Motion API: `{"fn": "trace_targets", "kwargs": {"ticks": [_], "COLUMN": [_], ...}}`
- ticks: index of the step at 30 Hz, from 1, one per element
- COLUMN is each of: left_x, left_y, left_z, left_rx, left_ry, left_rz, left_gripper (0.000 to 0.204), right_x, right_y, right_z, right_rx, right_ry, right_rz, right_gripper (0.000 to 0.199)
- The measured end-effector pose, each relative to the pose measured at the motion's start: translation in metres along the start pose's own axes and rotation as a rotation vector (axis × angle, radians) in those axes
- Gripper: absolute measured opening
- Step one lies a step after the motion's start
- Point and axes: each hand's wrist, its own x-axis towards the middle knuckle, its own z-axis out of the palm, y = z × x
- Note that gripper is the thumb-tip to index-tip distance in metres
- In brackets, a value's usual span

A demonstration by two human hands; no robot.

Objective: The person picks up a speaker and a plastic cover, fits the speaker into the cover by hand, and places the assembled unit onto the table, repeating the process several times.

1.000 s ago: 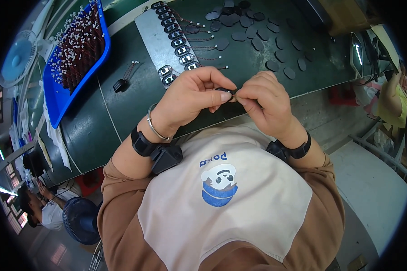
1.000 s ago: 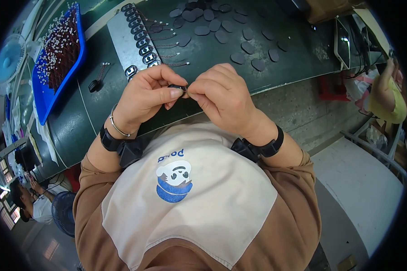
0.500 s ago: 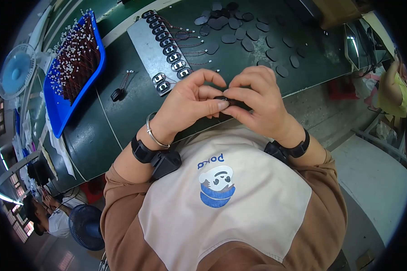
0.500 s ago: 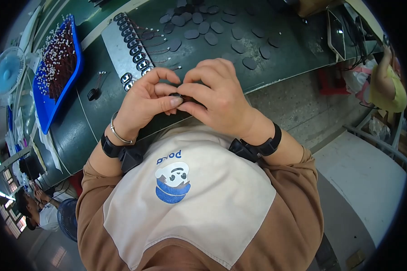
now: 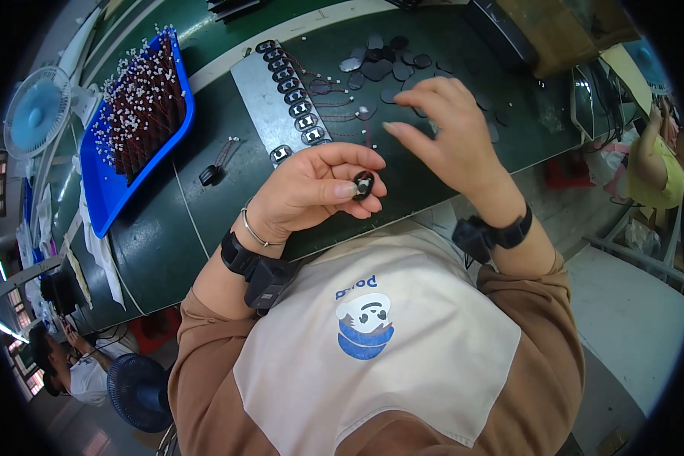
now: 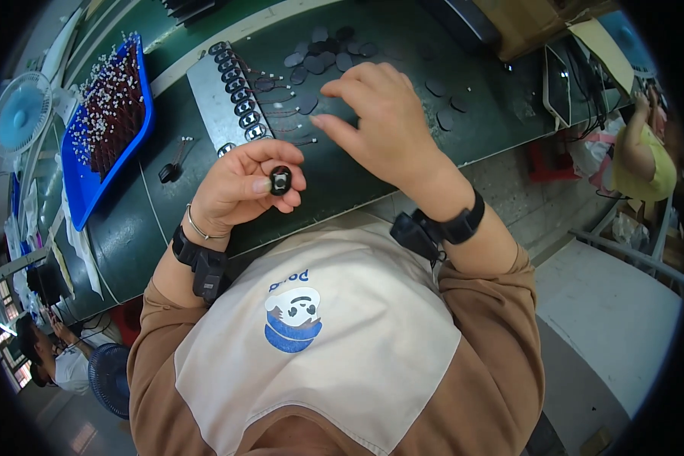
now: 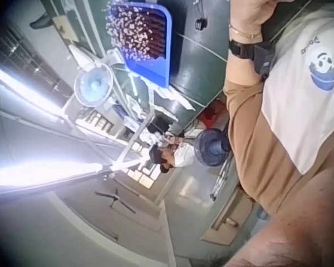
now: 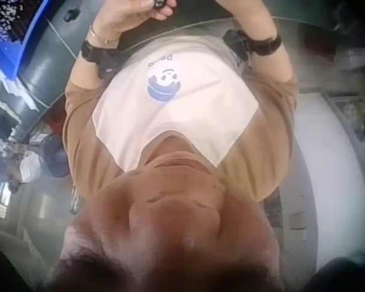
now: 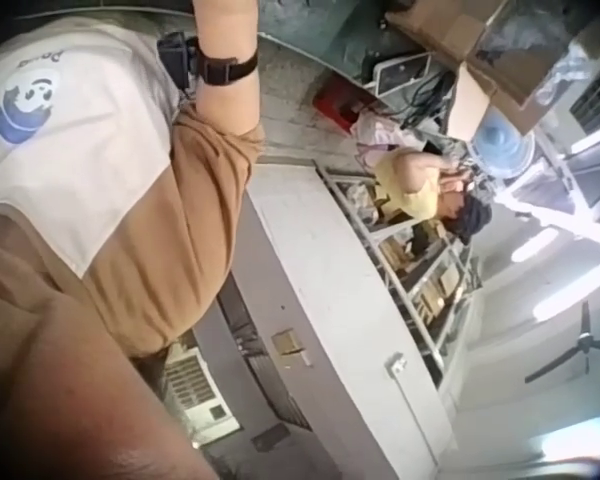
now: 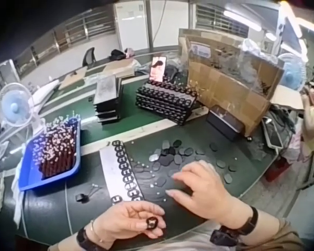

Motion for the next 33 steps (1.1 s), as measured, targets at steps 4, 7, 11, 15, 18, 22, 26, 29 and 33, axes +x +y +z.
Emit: {"fn": "trace_targets", "kwargs": {"ticks": [4,7,11,15,18,22,26,29,33], "left_x": [0.0,-0.002,-0.001,0.001,0.002,0.003,0.001,0.002,0.002], "left_y": [0.001,0.002,0.003,0.003,0.004,0.003,-0.001,-0.003,-0.004], "left_z": [-0.008,-0.008,-0.005,-0.005,-0.008,-0.008,-0.011,-0.012,-0.011], "left_rx": [-0.047,-0.057,-0.056,-0.064,-0.071,-0.057,-0.065,0.01,-0.009], "left_ry": [-0.034,-0.042,-0.04,0.015,0.071,0.126,-0.051,-0.095,-0.069], "left_rz": [0.151,0.201,0.201,0.207,0.224,0.193,0.08,0.098,0.109], "left_gripper": [0.036,0.036,0.033,0.032,0.032,0.033,0.032,0.03,0.028], "right_x": [0.015,0.021,0.022,0.017,0.012,0.005,0.001,-0.003,-0.005], "right_y": [0.006,0.006,0.01,0.015,0.016,-0.008,-0.016,-0.019,-0.018], "right_z": [0.025,0.035,0.036,0.029,0.016,-0.003,-0.004,-0.002,-0.001], "right_rx": [-0.315,-0.436,-0.431,-0.394,-0.129,0.162,0.199,0.224,0.243], "right_ry": [-0.14,-0.23,-0.311,-0.277,-0.169,-0.05,-0.084,-0.081,-0.081], "right_rz": [0.109,0.131,0.124,0.063,0.046,0.006,-0.125,-0.119,-0.116], "right_gripper": [0.029,0.03,0.031,0.028,0.028,0.033,0.037,0.035,0.035]}}
